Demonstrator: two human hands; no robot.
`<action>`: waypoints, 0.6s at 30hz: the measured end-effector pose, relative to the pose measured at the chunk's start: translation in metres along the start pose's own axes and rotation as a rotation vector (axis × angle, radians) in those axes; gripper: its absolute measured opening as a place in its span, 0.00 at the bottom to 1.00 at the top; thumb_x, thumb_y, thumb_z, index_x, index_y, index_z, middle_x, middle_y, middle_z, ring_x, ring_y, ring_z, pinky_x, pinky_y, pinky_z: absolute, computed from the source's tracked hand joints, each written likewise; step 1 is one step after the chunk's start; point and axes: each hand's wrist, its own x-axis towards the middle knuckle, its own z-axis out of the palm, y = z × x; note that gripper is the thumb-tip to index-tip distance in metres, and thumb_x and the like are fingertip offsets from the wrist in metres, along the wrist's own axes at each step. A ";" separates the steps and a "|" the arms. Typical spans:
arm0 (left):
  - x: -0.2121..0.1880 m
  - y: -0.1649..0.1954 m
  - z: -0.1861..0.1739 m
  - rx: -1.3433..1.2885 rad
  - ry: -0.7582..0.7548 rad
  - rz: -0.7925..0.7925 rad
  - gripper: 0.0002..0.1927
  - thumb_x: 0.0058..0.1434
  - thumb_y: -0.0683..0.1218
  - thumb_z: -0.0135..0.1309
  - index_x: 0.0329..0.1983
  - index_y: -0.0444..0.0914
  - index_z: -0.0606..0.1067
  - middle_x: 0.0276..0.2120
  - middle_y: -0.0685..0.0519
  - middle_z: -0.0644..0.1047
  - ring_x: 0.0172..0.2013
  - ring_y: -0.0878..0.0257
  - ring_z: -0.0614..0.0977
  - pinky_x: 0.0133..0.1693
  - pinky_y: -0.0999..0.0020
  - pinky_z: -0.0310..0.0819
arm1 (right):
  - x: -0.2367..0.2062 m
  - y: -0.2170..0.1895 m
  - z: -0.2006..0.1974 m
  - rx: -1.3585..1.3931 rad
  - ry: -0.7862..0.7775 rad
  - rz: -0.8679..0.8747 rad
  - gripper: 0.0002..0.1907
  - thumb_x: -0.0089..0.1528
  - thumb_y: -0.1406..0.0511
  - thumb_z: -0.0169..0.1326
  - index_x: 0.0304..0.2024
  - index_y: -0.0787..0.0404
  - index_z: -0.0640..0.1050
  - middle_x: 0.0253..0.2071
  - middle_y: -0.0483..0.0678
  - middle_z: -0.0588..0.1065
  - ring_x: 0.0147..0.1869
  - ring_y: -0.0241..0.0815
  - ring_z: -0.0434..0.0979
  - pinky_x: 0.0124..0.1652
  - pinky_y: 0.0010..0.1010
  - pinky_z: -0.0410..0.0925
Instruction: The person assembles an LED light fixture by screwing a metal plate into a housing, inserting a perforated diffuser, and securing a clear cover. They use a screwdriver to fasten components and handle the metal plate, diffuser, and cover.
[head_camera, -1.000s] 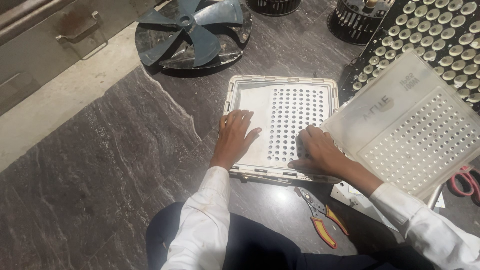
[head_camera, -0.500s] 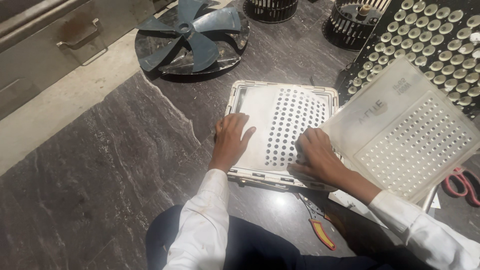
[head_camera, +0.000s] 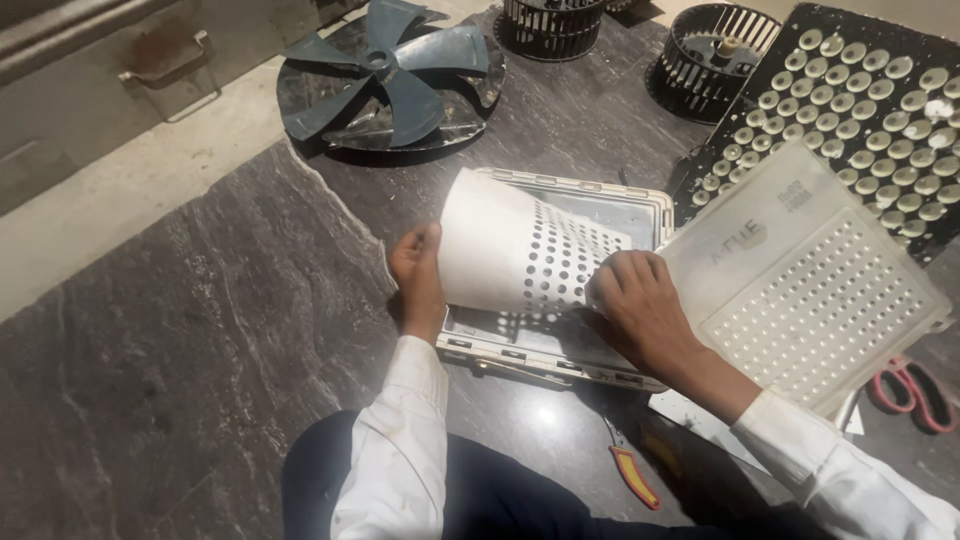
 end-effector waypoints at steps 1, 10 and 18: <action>-0.001 0.006 0.001 -0.078 -0.049 0.033 0.22 0.68 0.53 0.54 0.55 0.31 0.74 0.47 0.41 0.81 0.44 0.57 0.83 0.49 0.64 0.79 | 0.001 0.000 -0.003 0.009 0.009 -0.008 0.19 0.58 0.56 0.57 0.39 0.63 0.68 0.40 0.56 0.66 0.50 0.55 0.66 0.54 0.47 0.61; 0.016 0.039 -0.021 -0.342 -0.237 0.338 0.15 0.68 0.40 0.56 0.54 0.27 0.73 0.44 0.42 0.81 0.41 0.57 0.83 0.45 0.65 0.81 | 0.027 0.009 -0.010 -0.121 0.284 -0.049 0.19 0.62 0.65 0.61 0.50 0.62 0.66 0.52 0.57 0.66 0.63 0.56 0.66 0.64 0.53 0.61; 0.015 0.033 -0.053 -0.430 0.553 0.002 0.21 0.66 0.47 0.49 0.58 0.29 0.70 0.55 0.40 0.76 0.51 0.52 0.84 0.52 0.60 0.79 | 0.020 0.018 -0.013 0.102 0.111 0.118 0.31 0.54 0.69 0.64 0.59 0.65 0.70 0.56 0.62 0.69 0.59 0.60 0.71 0.56 0.48 0.67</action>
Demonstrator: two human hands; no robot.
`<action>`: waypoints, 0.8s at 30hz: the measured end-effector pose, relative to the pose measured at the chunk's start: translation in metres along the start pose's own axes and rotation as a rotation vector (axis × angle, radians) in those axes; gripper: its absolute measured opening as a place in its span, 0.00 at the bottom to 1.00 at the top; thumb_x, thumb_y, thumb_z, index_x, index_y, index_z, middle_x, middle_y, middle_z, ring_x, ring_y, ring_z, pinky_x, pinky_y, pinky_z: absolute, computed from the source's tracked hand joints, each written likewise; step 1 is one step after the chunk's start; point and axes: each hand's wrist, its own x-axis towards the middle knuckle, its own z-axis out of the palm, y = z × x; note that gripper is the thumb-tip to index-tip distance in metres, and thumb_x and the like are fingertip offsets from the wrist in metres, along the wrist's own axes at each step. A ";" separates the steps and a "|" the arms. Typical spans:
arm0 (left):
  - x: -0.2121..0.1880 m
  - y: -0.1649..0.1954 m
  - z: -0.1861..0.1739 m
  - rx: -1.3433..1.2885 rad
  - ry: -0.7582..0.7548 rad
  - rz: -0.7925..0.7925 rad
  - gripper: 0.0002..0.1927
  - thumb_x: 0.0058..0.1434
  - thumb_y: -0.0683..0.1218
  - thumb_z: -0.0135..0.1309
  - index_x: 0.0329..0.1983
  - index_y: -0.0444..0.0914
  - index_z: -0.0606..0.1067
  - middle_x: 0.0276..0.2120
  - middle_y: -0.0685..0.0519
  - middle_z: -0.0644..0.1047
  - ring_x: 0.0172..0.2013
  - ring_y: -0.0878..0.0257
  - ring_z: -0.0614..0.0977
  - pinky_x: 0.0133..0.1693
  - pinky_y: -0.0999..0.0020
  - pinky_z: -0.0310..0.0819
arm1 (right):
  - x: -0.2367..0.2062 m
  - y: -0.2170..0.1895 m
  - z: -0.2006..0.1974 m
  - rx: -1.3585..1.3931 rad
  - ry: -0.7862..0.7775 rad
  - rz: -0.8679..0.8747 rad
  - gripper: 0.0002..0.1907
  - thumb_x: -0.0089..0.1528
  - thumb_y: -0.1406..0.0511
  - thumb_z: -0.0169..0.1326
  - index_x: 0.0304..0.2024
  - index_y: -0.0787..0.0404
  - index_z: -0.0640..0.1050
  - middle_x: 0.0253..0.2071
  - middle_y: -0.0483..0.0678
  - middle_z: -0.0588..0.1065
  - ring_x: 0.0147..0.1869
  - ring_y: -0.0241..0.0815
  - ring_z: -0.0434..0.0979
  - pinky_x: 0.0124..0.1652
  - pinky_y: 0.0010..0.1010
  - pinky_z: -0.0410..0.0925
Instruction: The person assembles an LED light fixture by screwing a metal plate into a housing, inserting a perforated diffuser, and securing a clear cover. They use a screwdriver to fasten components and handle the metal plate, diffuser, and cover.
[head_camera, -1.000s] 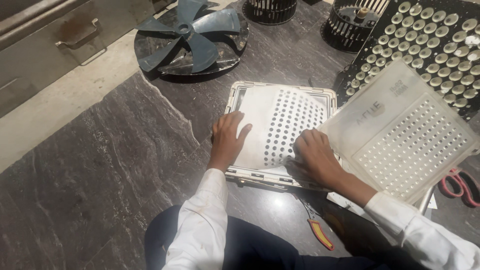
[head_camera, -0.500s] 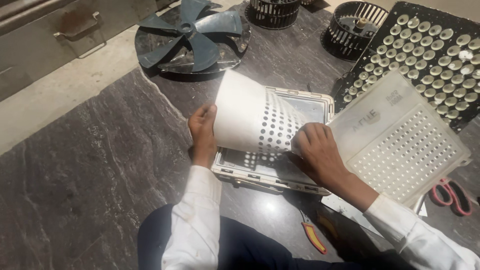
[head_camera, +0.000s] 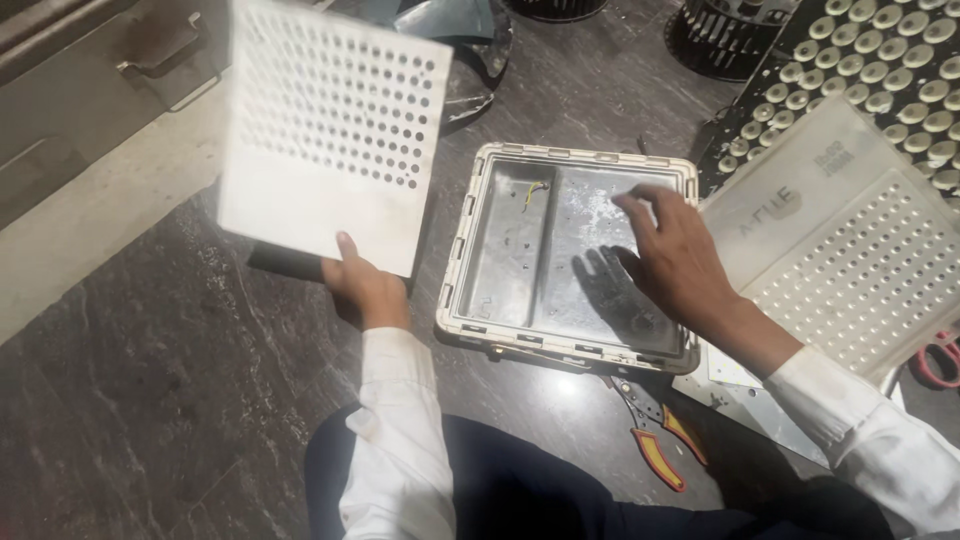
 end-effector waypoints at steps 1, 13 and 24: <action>-0.001 -0.003 -0.003 0.194 0.051 -0.026 0.23 0.66 0.48 0.50 0.59 0.30 0.70 0.57 0.40 0.75 0.53 0.51 0.83 0.54 0.59 0.78 | -0.002 0.000 0.006 0.056 -0.039 0.017 0.26 0.55 0.69 0.62 0.56 0.64 0.73 0.54 0.59 0.72 0.57 0.58 0.73 0.55 0.47 0.68; -0.027 -0.061 0.017 1.047 -0.562 0.812 0.36 0.67 0.46 0.59 0.71 0.27 0.57 0.68 0.30 0.60 0.68 0.35 0.63 0.66 0.49 0.53 | 0.025 -0.037 0.120 0.036 -0.257 0.094 0.07 0.54 0.68 0.56 0.33 0.57 0.83 0.37 0.49 0.79 0.48 0.52 0.73 0.45 0.45 0.64; -0.048 -0.073 0.021 1.219 -1.054 1.108 0.28 0.59 0.37 0.55 0.64 0.32 0.67 0.67 0.42 0.66 0.71 0.46 0.61 0.69 0.52 0.54 | 0.040 -0.020 0.154 -0.220 -0.350 -0.048 0.04 0.54 0.65 0.59 0.24 0.56 0.81 0.28 0.48 0.79 0.46 0.48 0.75 0.46 0.39 0.65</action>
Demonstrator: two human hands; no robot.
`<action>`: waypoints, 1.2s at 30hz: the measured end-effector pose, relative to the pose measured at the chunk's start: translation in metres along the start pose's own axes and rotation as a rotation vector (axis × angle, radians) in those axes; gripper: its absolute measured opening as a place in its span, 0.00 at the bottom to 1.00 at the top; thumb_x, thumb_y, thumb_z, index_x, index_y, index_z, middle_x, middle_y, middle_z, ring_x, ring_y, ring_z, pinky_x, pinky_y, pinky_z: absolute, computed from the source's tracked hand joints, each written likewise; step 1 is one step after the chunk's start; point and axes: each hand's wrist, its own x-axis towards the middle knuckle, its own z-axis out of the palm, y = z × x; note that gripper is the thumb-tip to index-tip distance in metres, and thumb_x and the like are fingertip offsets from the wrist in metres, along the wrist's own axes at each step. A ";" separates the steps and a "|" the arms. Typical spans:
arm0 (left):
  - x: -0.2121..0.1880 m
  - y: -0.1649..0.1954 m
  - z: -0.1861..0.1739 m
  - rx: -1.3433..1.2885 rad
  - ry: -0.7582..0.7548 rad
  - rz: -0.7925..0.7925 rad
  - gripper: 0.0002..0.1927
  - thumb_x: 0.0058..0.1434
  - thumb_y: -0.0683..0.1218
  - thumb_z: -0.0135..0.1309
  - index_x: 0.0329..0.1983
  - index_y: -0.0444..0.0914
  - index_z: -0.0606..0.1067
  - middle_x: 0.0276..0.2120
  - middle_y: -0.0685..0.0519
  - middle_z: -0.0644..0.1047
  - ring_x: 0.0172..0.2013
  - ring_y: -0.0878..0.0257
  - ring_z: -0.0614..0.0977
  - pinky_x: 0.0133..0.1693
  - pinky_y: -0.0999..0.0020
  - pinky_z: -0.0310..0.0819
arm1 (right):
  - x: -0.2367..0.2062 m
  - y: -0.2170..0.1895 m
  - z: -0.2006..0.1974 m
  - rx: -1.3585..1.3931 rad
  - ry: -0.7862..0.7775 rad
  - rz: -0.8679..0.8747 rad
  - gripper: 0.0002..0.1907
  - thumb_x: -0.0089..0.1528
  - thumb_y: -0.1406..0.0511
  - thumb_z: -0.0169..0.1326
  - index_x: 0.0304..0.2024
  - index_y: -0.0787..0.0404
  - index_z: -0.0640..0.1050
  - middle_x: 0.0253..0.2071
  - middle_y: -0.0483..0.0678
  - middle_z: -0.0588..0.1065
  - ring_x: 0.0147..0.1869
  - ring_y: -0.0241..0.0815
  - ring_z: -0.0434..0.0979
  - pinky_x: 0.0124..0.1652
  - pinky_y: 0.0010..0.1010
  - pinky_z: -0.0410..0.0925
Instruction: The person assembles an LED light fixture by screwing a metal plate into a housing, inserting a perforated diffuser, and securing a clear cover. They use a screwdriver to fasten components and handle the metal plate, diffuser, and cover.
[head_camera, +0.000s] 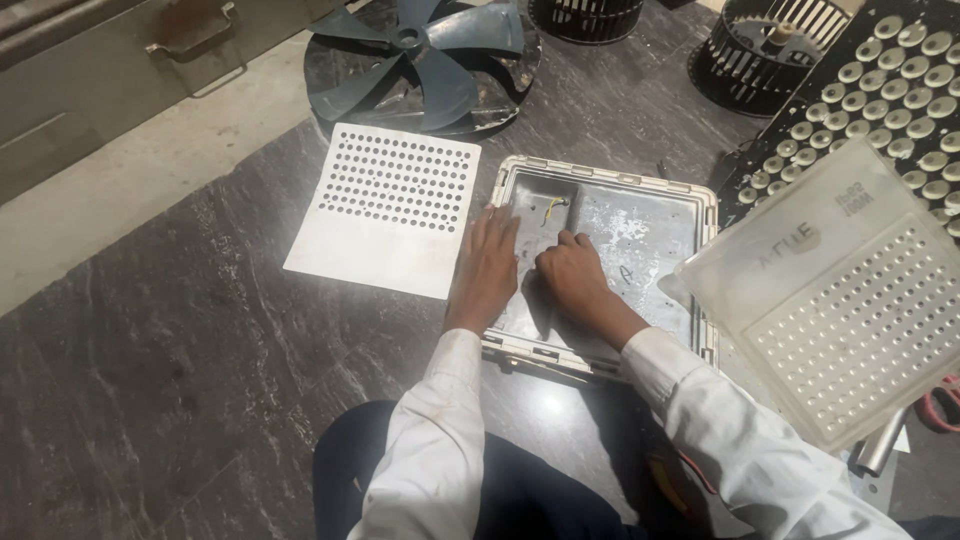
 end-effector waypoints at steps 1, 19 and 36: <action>0.000 -0.001 0.001 -0.037 -0.003 -0.028 0.30 0.59 0.38 0.55 0.65 0.30 0.66 0.67 0.41 0.65 0.71 0.45 0.59 0.70 0.52 0.53 | 0.000 0.004 0.002 -0.021 0.003 -0.026 0.02 0.52 0.66 0.59 0.24 0.56 0.81 0.28 0.48 0.79 0.46 0.48 0.75 0.45 0.39 0.65; 0.008 -0.016 0.022 -0.242 0.096 -0.214 0.30 0.59 0.43 0.60 0.63 0.29 0.67 0.69 0.40 0.64 0.72 0.39 0.53 0.69 0.50 0.54 | 0.021 0.014 -0.008 -0.005 0.082 0.028 0.05 0.54 0.64 0.57 0.23 0.56 0.79 0.29 0.51 0.79 0.39 0.51 0.79 0.41 0.42 0.70; 0.018 0.079 0.030 -0.856 -0.006 -0.227 0.15 0.65 0.43 0.56 0.55 0.38 0.78 0.56 0.48 0.80 0.60 0.55 0.79 0.60 0.63 0.74 | -0.115 0.053 -0.080 0.370 -0.073 0.121 0.06 0.55 0.70 0.58 0.34 0.57 0.84 0.32 0.55 0.79 0.40 0.56 0.79 0.41 0.44 0.71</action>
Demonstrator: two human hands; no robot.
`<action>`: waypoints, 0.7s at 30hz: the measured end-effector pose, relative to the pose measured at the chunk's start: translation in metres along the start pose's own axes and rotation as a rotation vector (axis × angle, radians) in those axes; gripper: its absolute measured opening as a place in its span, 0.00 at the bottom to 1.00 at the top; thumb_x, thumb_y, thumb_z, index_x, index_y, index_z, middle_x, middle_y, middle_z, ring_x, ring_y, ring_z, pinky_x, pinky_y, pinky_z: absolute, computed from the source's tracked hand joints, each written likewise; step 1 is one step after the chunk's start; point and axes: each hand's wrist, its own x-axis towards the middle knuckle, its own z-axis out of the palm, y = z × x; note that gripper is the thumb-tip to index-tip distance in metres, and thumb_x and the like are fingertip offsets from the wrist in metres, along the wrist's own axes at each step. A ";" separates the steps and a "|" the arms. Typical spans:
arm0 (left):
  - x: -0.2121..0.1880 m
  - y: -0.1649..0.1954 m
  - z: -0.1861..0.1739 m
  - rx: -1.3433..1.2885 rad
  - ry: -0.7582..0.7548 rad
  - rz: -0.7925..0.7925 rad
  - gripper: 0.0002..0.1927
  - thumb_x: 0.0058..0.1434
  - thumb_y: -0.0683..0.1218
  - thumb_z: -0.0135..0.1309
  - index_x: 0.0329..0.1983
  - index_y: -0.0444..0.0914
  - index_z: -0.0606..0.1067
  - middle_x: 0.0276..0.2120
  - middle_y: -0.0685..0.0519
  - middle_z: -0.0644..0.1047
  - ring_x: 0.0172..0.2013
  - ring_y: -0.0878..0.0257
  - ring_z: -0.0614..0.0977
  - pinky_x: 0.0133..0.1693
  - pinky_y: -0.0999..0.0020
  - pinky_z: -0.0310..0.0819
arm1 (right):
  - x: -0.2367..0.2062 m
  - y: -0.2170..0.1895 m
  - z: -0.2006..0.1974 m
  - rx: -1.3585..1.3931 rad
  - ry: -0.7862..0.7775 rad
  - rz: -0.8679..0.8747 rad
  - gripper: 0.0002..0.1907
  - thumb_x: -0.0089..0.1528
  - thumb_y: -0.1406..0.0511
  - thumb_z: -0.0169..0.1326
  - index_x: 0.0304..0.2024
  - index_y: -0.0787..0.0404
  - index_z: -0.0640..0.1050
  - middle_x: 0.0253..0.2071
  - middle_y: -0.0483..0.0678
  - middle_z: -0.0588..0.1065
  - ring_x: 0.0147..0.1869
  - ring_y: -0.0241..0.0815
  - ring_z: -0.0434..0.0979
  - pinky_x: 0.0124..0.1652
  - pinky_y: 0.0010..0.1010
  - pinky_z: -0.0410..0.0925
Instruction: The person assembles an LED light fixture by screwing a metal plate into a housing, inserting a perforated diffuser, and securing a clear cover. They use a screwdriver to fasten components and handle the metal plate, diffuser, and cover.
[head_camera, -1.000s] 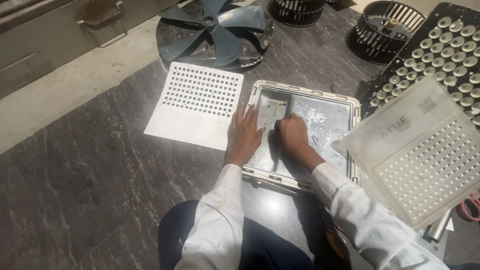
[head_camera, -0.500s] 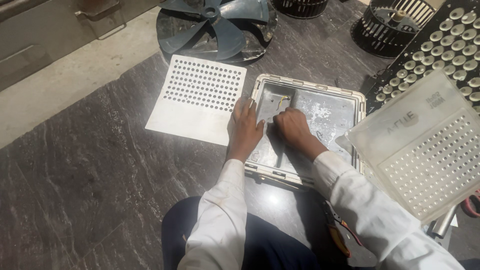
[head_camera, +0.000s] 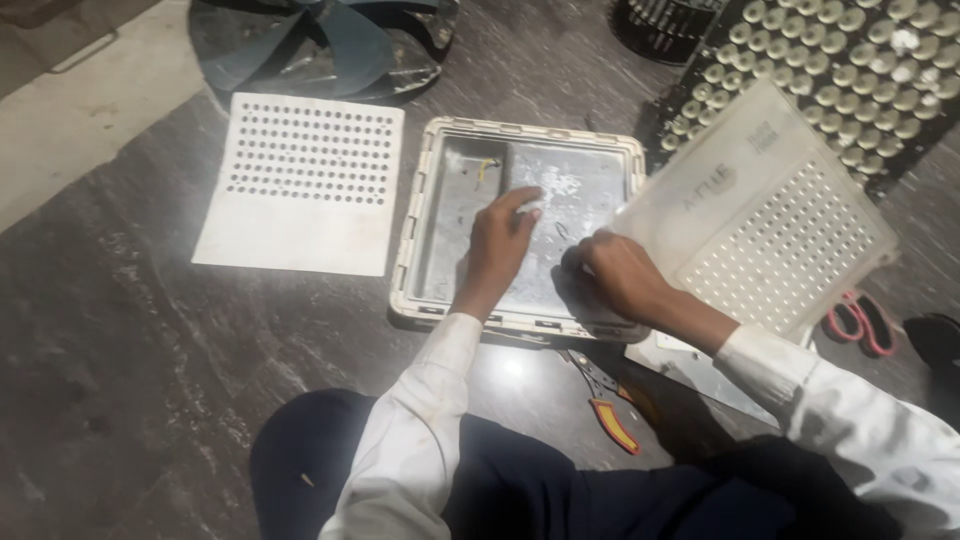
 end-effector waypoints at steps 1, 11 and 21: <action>-0.004 0.004 0.009 -0.012 -0.024 0.021 0.15 0.64 0.43 0.57 0.54 0.38 0.79 0.55 0.48 0.80 0.60 0.55 0.80 0.59 0.64 0.75 | -0.011 0.001 -0.001 -0.013 -0.014 -0.013 0.06 0.55 0.69 0.59 0.34 0.58 0.84 0.31 0.56 0.79 0.40 0.57 0.79 0.41 0.44 0.71; -0.034 0.021 0.013 0.403 -0.154 0.405 0.12 0.62 0.42 0.57 0.49 0.37 0.78 0.46 0.49 0.79 0.55 0.52 0.76 0.56 0.55 0.68 | -0.029 0.000 0.010 0.060 0.045 0.060 0.10 0.54 0.71 0.59 0.37 0.58 0.84 0.36 0.52 0.79 0.40 0.54 0.80 0.41 0.41 0.72; -0.028 0.005 0.002 0.276 0.115 0.110 0.10 0.70 0.46 0.49 0.47 0.39 0.78 0.47 0.49 0.78 0.53 0.55 0.78 0.52 0.61 0.76 | -0.023 -0.014 0.019 0.112 -0.001 -0.034 0.10 0.51 0.71 0.59 0.36 0.59 0.83 0.37 0.51 0.78 0.40 0.54 0.80 0.39 0.43 0.72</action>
